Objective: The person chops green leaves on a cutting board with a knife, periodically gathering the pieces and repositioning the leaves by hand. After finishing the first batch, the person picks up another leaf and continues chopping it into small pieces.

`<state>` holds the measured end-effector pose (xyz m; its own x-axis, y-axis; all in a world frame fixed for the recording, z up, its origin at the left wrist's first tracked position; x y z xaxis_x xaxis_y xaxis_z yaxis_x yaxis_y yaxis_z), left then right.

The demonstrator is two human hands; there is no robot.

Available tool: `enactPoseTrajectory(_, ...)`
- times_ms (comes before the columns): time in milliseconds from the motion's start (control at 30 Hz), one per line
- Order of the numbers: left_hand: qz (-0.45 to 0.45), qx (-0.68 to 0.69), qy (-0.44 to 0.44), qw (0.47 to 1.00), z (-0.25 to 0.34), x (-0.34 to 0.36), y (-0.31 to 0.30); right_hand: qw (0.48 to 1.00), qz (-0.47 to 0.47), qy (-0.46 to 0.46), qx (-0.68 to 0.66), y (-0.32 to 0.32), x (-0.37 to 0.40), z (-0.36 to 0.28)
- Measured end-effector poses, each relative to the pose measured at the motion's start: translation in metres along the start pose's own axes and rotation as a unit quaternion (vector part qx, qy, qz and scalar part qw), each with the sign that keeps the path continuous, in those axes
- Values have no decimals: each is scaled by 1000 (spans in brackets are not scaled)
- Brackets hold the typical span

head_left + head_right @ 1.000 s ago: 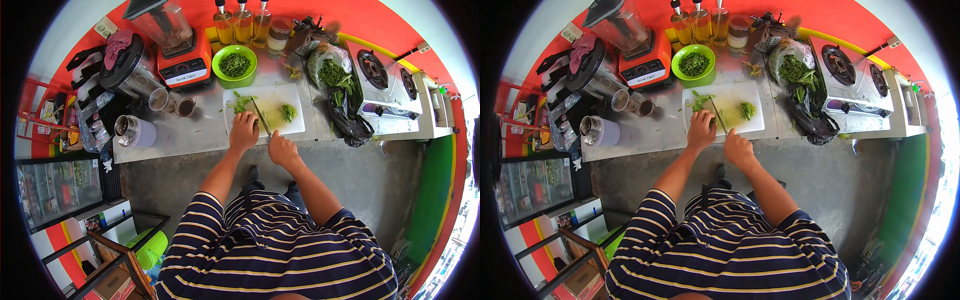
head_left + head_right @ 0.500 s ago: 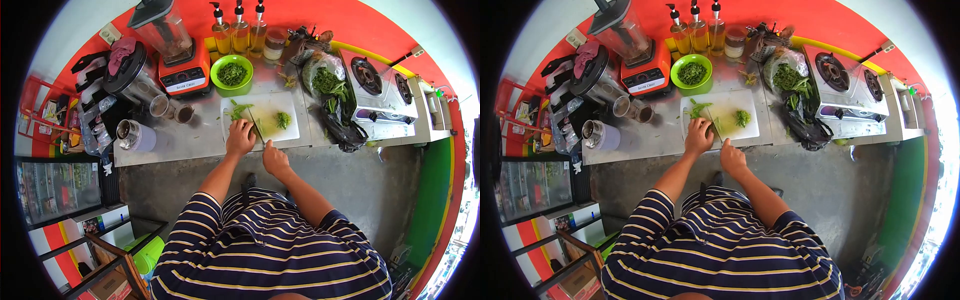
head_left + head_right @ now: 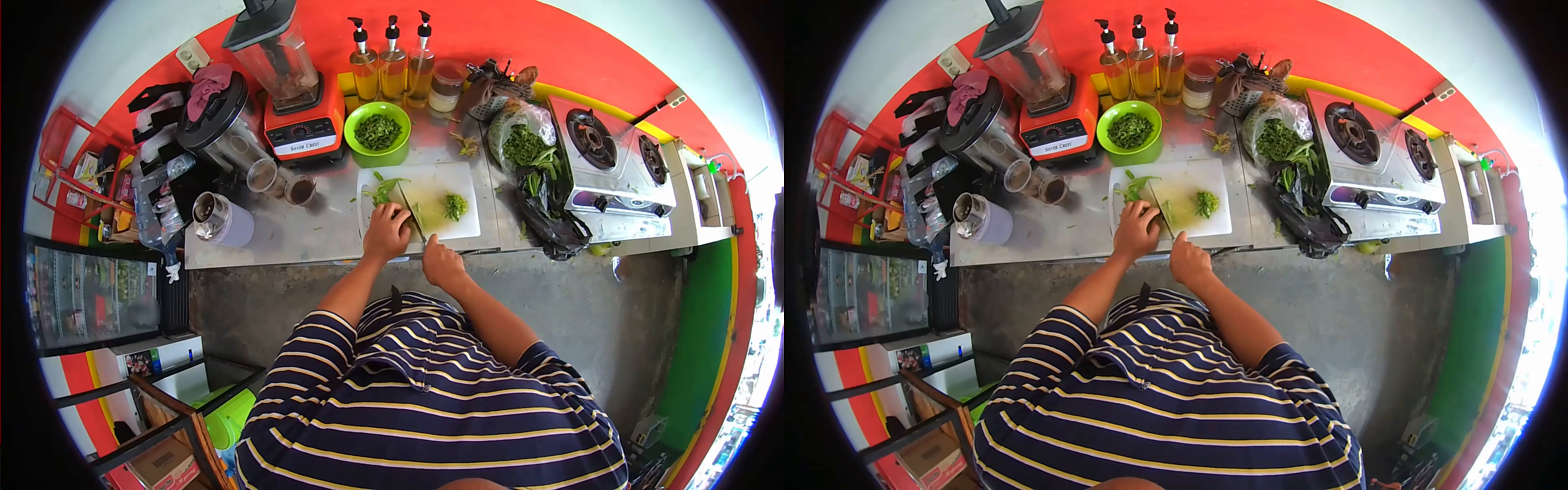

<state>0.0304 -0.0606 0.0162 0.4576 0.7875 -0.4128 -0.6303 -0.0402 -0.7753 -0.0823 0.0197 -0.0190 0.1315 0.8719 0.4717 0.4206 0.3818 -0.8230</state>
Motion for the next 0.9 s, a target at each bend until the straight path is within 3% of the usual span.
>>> enactPoseTrajectory(267, -8, -2, -10, 1000, 1, 0, -3, 999, 25, -6, -48, -12, -11, 18)
enactPoseTrajectory(333, 84, 33, -61, 994, -8, 8, -24, 998, 38, 13, -53, -13, -6, 33)
enactPoseTrajectory(367, 84, 31, -62, 994, -10, 10, -25, 998, 45, 11, -50, -15, -5, 39)
enactPoseTrajectory(433, 201, 53, -141, 968, -35, 23, -43, 998, 52, 4, -46, -22, -3, 43)
enactPoseTrajectory(600, 199, 42, -158, 966, -56, 33, -58, 994, -7, -93, -53, -24, 7, 24)
enactPoseTrajectory(700, 147, 49, -150, 977, -60, 30, -52, 993, -14, -108, -56, -21, 8, 30)
enactPoseTrajectory(833, 122, 77, -173, 974, -77, 28, -40, 993, 17, -100, -65, -27, 9, 56)
enactPoseTrajectory(900, 124, 99, -185, 970, -82, 25, -38, 995, 45, -52, -70, -33, 10, 76)
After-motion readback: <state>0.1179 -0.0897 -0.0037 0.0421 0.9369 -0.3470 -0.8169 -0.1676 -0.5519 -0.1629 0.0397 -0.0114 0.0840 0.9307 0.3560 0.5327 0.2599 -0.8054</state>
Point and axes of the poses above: each hand's wrist, its own x-axis away from the middle knuckle, its own y-axis out of the palm, z = x × y, the point moved 10 cm from there along -x, towards the middle knuckle, and after that the axes turned 4 degrees about -x, right-handed, at the moved point
